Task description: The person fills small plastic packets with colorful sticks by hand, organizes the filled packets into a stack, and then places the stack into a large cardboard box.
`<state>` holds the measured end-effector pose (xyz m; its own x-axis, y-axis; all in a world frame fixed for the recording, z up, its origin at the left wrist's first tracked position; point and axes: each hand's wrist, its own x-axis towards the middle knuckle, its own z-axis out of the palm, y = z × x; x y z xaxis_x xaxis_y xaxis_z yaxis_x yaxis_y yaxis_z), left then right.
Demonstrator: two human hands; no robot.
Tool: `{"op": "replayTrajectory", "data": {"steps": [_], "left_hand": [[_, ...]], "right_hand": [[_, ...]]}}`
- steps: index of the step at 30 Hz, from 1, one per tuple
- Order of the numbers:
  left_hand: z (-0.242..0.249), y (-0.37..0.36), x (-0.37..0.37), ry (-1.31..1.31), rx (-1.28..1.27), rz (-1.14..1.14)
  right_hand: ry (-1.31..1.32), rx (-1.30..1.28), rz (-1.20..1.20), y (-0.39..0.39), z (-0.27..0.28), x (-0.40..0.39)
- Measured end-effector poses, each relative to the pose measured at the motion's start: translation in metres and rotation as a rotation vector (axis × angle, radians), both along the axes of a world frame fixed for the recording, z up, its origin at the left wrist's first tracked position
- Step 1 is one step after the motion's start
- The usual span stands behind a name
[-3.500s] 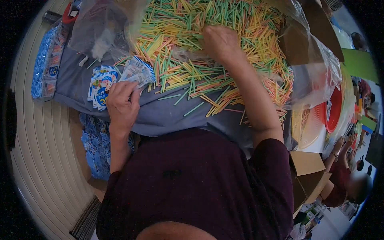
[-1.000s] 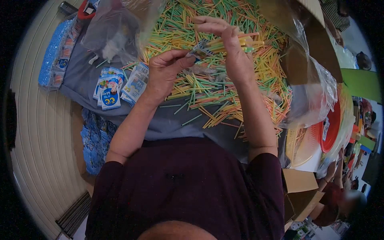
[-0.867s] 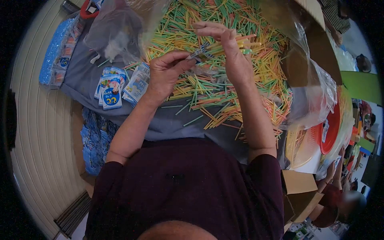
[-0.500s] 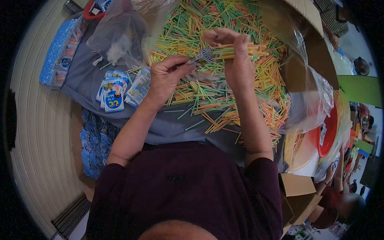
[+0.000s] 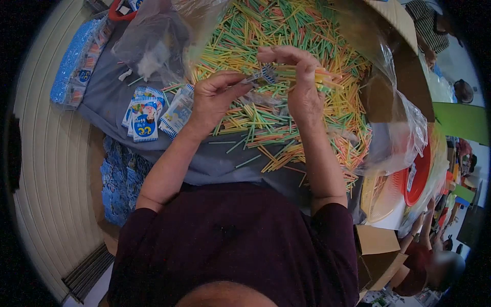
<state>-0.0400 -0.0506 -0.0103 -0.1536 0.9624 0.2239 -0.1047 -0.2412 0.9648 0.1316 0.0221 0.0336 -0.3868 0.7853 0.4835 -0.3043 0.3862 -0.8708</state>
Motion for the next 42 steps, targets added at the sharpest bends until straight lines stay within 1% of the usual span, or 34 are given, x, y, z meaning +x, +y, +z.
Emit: {"op": "replayTrajectory", "data": {"steps": [1,3,4,6,7,9,10,12,16,18,19,21,22,24,25,27,28,30,31,33,35,36,37,38,40,42], "left_hand": [[0.000,0.000,0.000,0.001,0.000,0.001],[0.003,-0.002,0.000,0.134,0.001,0.024],[0.004,-0.001,0.001,0.134,0.000,0.024],[0.007,0.001,0.005,-0.068,-0.008,0.053],[0.006,0.002,0.004,-0.068,-0.006,0.052],[0.003,0.004,0.001,0.014,0.016,0.072],[0.002,0.004,0.000,0.014,0.017,0.073],[0.002,0.005,0.000,0.081,0.035,0.083],[0.003,0.003,-0.001,0.112,-0.040,0.071],[0.000,0.006,0.001,0.039,-0.017,0.095],[0.000,0.006,0.002,0.039,-0.019,0.093],[0.004,0.005,0.003,0.066,0.010,0.091],[0.003,0.005,0.003,0.067,0.009,0.092],[0.002,0.007,0.003,0.087,-0.003,0.074],[0.000,0.008,0.003,0.088,-0.003,0.075],[-0.002,0.011,0.006,-0.117,-0.127,-0.023],[-0.001,0.013,0.007,-0.117,-0.126,-0.022],[0.002,0.017,0.009,-0.418,-0.177,-0.177],[0.002,0.019,0.010,-0.416,-0.174,-0.176],[0.001,0.026,0.010,-0.496,-0.155,-0.191],[-0.002,0.036,0.010,-0.538,-0.123,-0.199],[-0.003,0.040,0.010,-0.582,-0.094,-0.208],[-0.005,0.042,0.012,-0.582,-0.092,-0.210],[-0.002,0.044,0.013,-0.577,-0.090,-0.212],[0.003,0.044,0.017,-0.575,-0.092,-0.213],[0.009,0.037,0.021,-0.186,0.037,-0.138]], "right_hand": [[0.001,0.000,0.001,-0.001,0.001,0.000],[-0.067,-0.031,0.032,-0.002,0.004,-0.001],[-0.067,-0.032,0.033,0.001,0.003,-0.001],[-0.238,0.087,-0.006,0.008,0.001,-0.002],[-0.238,0.088,-0.007,0.008,0.002,-0.002],[-0.179,-0.074,-0.054,0.008,0.006,-0.006],[-0.178,-0.073,-0.054,0.012,0.002,-0.003],[0.098,-0.342,0.083,0.022,-0.006,0.001],[0.131,-0.340,0.124,0.016,-0.007,0.002],[0.049,-0.306,0.065,0.011,-0.004,-0.004],[0.050,-0.307,0.064,0.012,-0.005,-0.004],[-0.118,-0.217,0.009,0.014,-0.006,-0.006],[-0.118,-0.217,0.010,0.014,-0.004,-0.006],[-0.418,0.047,-0.052,0.014,0.002,-0.006],[-0.418,0.047,-0.051,0.015,0.002,-0.006],[-0.455,0.074,-0.021,0.020,0.000,-0.007],[-0.454,0.075,-0.021,0.022,0.001,-0.008],[-0.319,0.026,0.013,0.029,0.007,-0.011],[-0.317,0.029,0.013,0.031,0.011,-0.014],[-0.107,-0.047,-0.017,0.034,0.021,-0.020],[-0.094,-0.073,-0.030,0.042,0.024,-0.019],[-0.015,-0.127,-0.041,0.042,0.026,-0.022],[0.063,-0.181,-0.052,0.042,0.027,-0.023],[0.061,-0.179,-0.053,0.044,0.023,-0.021],[-0.140,-0.117,0.068,0.045,0.008,-0.017],[-0.188,-0.118,0.071,0.037,0.011,-0.020]]}}
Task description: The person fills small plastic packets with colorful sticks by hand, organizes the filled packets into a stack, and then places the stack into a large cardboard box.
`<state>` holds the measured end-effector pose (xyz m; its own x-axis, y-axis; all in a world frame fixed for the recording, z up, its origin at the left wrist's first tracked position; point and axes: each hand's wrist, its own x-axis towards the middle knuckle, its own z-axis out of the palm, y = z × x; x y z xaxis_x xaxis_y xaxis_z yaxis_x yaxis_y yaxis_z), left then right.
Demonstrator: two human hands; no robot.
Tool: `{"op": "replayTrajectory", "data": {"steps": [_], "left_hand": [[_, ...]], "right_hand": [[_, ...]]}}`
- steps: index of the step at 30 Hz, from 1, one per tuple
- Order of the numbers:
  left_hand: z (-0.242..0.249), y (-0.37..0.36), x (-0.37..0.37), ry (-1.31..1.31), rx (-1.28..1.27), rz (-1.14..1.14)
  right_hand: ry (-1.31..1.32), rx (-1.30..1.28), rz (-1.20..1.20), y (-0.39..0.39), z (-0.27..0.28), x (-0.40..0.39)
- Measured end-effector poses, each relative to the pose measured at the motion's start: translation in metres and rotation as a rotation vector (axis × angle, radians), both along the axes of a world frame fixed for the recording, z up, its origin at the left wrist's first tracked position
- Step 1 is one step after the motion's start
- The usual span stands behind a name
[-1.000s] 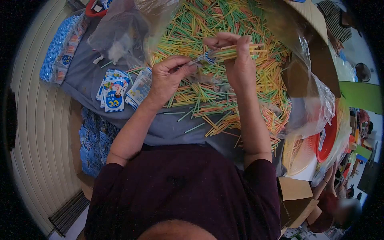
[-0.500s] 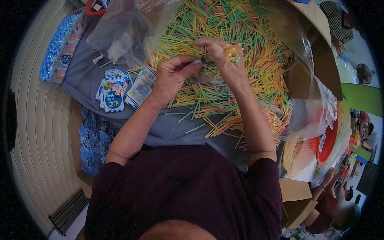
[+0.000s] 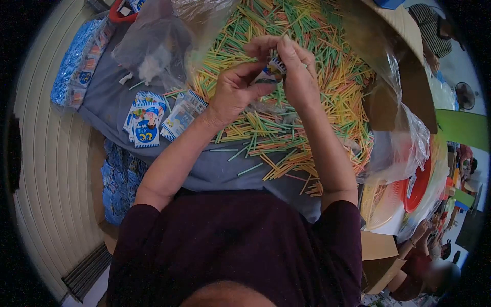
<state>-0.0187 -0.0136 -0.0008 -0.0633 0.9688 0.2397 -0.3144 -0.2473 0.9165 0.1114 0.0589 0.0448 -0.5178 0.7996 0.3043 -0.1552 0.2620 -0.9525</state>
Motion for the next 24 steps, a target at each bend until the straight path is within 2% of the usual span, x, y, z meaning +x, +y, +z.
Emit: {"op": "replayTrajectory", "data": {"steps": [2,4,6,8,9,11,13,15,16,17,18,19,21,23,24], "left_hand": [[-0.001,-0.008,-0.002,-0.017,-0.081,-0.039],[-0.004,-0.012,-0.004,-0.030,-0.159,-0.080],[-0.006,-0.011,-0.007,0.006,-0.093,0.006],[0.000,-0.016,-0.011,-0.020,-0.089,0.011],[0.004,-0.019,-0.013,-0.049,-0.089,0.016],[-0.002,-0.018,-0.015,0.031,-0.003,0.090],[-0.006,-0.020,-0.017,0.112,0.082,0.173],[-0.006,-0.026,-0.018,0.069,0.011,0.153],[-0.006,-0.031,-0.020,0.080,-0.012,0.191],[-0.007,-0.035,-0.020,0.118,0.052,0.194],[-0.009,-0.038,-0.021,0.161,0.121,0.189],[-0.019,-0.040,-0.021,0.033,0.070,0.142],[-0.003,-0.064,-0.030,0.005,0.034,0.194],[0.008,-0.088,-0.040,-0.073,-0.040,0.157],[0.012,-0.101,-0.054,0.140,-0.049,0.154]], "right_hand": [[0.192,-0.226,0.078,-0.003,-0.001,0.000],[0.191,-0.173,0.060,-0.004,0.001,0.000],[0.190,-0.111,0.039,-0.002,0.008,0.003],[0.075,0.026,-0.126,0.004,0.015,0.014],[0.075,0.026,-0.125,0.009,0.014,0.021],[-0.190,0.273,-0.384,0.019,0.008,0.034],[-0.131,0.271,-0.425,0.017,0.001,0.042],[-0.283,0.666,-0.500,-0.016,0.018,0.035],[-0.321,0.726,-0.354,-0.028,0.019,0.031],[-0.298,0.704,-0.312,-0.044,0.014,0.020],[-0.450,0.777,-0.149,-0.059,0.010,0.009],[-0.601,0.858,0.008,-0.072,0.009,0.001],[-0.537,0.799,-0.039,-0.068,0.012,0.000],[-0.399,0.578,0.115,-0.068,0.010,0.000],[-0.375,0.529,0.172,-0.077,0.006,-0.009]]}}
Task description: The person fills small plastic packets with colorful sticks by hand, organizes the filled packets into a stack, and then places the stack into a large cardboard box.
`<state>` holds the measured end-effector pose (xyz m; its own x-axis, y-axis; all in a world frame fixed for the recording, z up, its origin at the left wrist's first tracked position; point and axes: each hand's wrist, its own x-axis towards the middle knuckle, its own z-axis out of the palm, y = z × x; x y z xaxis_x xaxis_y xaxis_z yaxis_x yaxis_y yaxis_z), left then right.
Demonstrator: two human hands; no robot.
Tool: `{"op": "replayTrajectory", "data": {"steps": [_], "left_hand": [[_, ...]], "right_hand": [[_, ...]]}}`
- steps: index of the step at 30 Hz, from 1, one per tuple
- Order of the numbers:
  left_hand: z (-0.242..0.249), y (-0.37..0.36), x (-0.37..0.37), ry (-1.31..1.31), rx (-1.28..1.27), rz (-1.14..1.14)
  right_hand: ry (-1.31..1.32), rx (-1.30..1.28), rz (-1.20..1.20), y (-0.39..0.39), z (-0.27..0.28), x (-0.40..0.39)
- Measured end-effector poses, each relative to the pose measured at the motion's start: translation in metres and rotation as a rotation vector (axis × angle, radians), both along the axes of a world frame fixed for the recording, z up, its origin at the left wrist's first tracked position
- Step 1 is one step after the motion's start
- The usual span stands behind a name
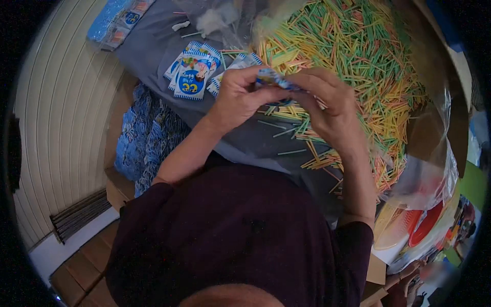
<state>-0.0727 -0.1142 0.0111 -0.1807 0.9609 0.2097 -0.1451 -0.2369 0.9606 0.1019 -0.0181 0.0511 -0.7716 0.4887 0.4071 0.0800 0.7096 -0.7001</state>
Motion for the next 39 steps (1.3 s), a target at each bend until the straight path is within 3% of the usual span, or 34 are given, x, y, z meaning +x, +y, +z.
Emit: {"op": "replayTrajectory", "data": {"steps": [1,2,3,5,7,8,10,13,15,17,19,20,22,24,26,27,31,32,35,37,39], "left_hand": [[0.004,-0.012,-0.017,0.213,-0.019,-0.022],[0.008,-0.024,-0.030,0.235,-0.054,0.019],[0.012,-0.035,-0.042,0.253,-0.087,0.047],[0.009,-0.050,-0.072,0.378,-0.196,0.227],[-0.009,-0.053,-0.109,0.678,-0.357,0.334],[-0.011,-0.053,-0.116,0.671,-0.345,0.309],[-0.012,-0.051,-0.129,1.252,-0.291,0.451],[-0.019,-0.049,-0.149,1.109,-0.380,0.404],[-0.022,-0.048,-0.140,0.987,-0.333,0.479],[-0.020,-0.050,-0.130,0.863,-0.298,0.572],[-0.006,-0.050,-0.119,1.577,0.020,0.847],[-0.002,-0.048,-0.110,1.577,0.016,0.846],[0.004,-0.041,-0.088,1.339,-0.016,0.666],[0.003,-0.033,-0.059,1.167,-0.133,0.353],[-0.002,-0.030,-0.040,1.336,-0.110,0.345],[-0.007,-0.029,-0.034,1.496,-0.079,0.311],[-0.024,-0.031,-0.021,1.594,0.030,0.367],[-0.026,-0.032,-0.024,1.599,0.020,0.372],[-0.039,-0.029,-0.031,1.511,0.057,0.446],[-0.045,-0.028,-0.037,1.277,0.201,0.509],[-0.041,-0.029,-0.035,1.224,0.175,0.487]], "right_hand": [[-0.009,-0.067,0.040,-0.012,-0.003,-0.009],[-0.016,-0.130,0.065,-0.023,-0.004,-0.015],[-0.152,-0.020,0.099,-0.026,0.000,-0.017],[-0.184,0.023,0.070,-0.030,-0.004,-0.016],[-0.225,0.069,0.085,-0.030,-0.018,-0.010],[-0.192,0.080,0.095,-0.030,-0.030,-0.008],[-0.159,0.096,0.084,-0.030,-0.033,-0.003],[-0.340,0.182,0.079,-0.024,-0.026,0.016],[-0.174,0.375,-0.168,-0.005,-0.027,0.041],[-0.257,0.444,-0.360,0.013,-0.017,0.069],[-0.366,0.513,-0.411,0.031,-0.011,0.081],[-0.477,0.579,-0.472,0.038,-0.010,0.083],[-0.539,0.613,-0.445,0.046,-0.011,0.064],[-0.584,0.656,-0.402,0.053,-0.013,0.034],[-0.885,0.634,-0.341,0.062,-0.017,0.005],[-0.718,0.688,-0.314,0.073,-0.034,-0.004],[-0.657,0.712,-0.322,0.078,-0.057,-0.010],[-0.750,0.673,-0.338,0.075,-0.058,-0.009],[-0.855,0.623,-0.379,0.068,-0.052,-0.004],[-0.873,0.606,-0.407,0.070,-0.053,0.003],[-0.760,0.626,-0.351,0.076,-0.053,0.007]]}}
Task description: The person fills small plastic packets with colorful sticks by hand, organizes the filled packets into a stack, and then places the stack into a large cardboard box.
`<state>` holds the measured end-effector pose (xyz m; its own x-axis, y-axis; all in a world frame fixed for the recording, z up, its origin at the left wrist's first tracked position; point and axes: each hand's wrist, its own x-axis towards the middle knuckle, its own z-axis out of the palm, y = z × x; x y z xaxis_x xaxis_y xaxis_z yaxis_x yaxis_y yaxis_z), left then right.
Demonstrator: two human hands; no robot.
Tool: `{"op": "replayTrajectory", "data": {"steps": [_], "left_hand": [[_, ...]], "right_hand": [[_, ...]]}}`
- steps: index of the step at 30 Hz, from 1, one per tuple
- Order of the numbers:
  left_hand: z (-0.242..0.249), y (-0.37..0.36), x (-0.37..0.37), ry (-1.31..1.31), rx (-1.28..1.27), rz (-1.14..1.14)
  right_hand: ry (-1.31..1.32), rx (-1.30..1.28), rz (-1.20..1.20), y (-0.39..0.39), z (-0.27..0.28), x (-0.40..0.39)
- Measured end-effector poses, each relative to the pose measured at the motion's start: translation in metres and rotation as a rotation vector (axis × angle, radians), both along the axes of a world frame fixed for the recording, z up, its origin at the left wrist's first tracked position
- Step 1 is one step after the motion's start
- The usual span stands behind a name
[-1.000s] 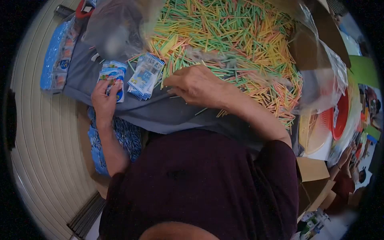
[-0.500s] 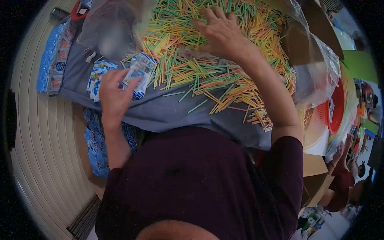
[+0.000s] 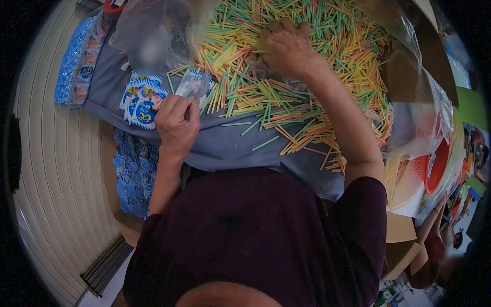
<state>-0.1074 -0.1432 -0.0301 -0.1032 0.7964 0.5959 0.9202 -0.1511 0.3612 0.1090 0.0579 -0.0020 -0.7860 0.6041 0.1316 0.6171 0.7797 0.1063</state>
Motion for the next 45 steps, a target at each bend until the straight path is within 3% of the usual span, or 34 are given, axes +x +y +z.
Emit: {"op": "replayTrajectory", "data": {"steps": [6,7,9,12,13,15,19,21,22,23,25,26,28,29,30,32,33,34,36,38,40,41,43,45], "left_hand": [[0.018,0.000,0.002,-0.039,-0.150,0.025],[0.017,0.001,0.000,-0.061,-0.173,0.020],[0.007,0.003,-0.005,-0.133,-0.114,0.011],[0.001,0.001,-0.007,-0.120,-0.031,-0.012],[0.001,-0.001,-0.007,-0.038,-0.009,-0.019],[0.007,-0.004,-0.001,-0.039,-0.023,-0.007],[0.015,-0.008,-0.008,-0.090,-0.123,-0.013],[0.018,-0.007,-0.012,-0.073,-0.158,-0.020],[0.019,-0.004,-0.014,-0.058,-0.190,-0.026],[0.017,-0.002,-0.013,-0.059,-0.184,-0.038],[0.013,0.002,-0.012,-0.049,-0.115,-0.039],[0.016,0.003,-0.012,-0.049,-0.112,-0.044],[0.022,0.002,-0.011,0.053,0.040,-0.058],[0.018,0.000,-0.011,0.052,0.036,-0.059],[0.011,-0.002,-0.012,0.049,-0.035,-0.052],[0.010,-0.005,-0.014,0.056,-0.103,-0.058],[0.014,-0.007,-0.013,0.022,-0.119,-0.056],[0.016,-0.009,-0.013,-0.016,-0.141,-0.055],[0.022,-0.008,-0.015,-0.030,-0.190,-0.065],[0.024,-0.007,-0.019,-0.036,-0.240,-0.056],[0.024,-0.002,-0.023,-0.110,-0.241,-0.048],[0.026,-0.001,-0.024,-0.104,-0.236,-0.053],[0.031,-0.002,-0.026,-0.386,-0.174,-0.054],[0.036,-0.002,-0.025,-0.476,-0.133,-0.089]], "right_hand": [[-0.231,-0.353,-0.087,0.011,0.035,-0.030],[-0.233,-0.350,-0.088,0.012,0.025,-0.034],[-0.121,0.072,0.002,0.008,-0.002,-0.039],[-0.023,0.180,0.067,-0.003,-0.006,-0.039],[-0.026,0.185,0.077,-0.007,-0.002,-0.039],[0.004,-0.056,-0.031,-0.011,0.010,-0.035],[0.073,-0.114,-0.140,-0.003,0.025,-0.021],[0.068,-0.017,-0.186,0.010,0.034,-0.008],[0.232,0.091,-0.059,0.012,0.032,0.003],[0.230,0.098,-0.070,0.019,0.025,0.008],[0.859,-0.308,-0.035,0.037,0.010,0.013],[0.860,-0.304,-0.039,0.034,0.013,0.014],[1.219,-0.516,-0.330,0.020,0.024,0.011],[1.469,-0.617,-0.263,0.010,0.029,0.007],[1.471,-0.619,-0.267,0.013,0.024,0.012],[1.243,-0.445,0.005,0.023,0.002,0.024],[1.159,-0.613,-0.026,0.019,-0.010,0.027],[1.163,-0.607,-0.040,0.017,-0.017,0.030],[0.647,-0.188,0.180,0.016,-0.029,0.035],[0.727,-0.119,0.168,0.020,-0.042,0.036],[0.741,-0.708,-0.045,0.016,-0.016,0.033],[0.748,-0.702,-0.047,0.020,-0.020,0.035],[1.178,-0.913,0.012,0.031,-0.030,0.040],[1.199,-0.920,0.013,0.019,0.002,0.043]]}}
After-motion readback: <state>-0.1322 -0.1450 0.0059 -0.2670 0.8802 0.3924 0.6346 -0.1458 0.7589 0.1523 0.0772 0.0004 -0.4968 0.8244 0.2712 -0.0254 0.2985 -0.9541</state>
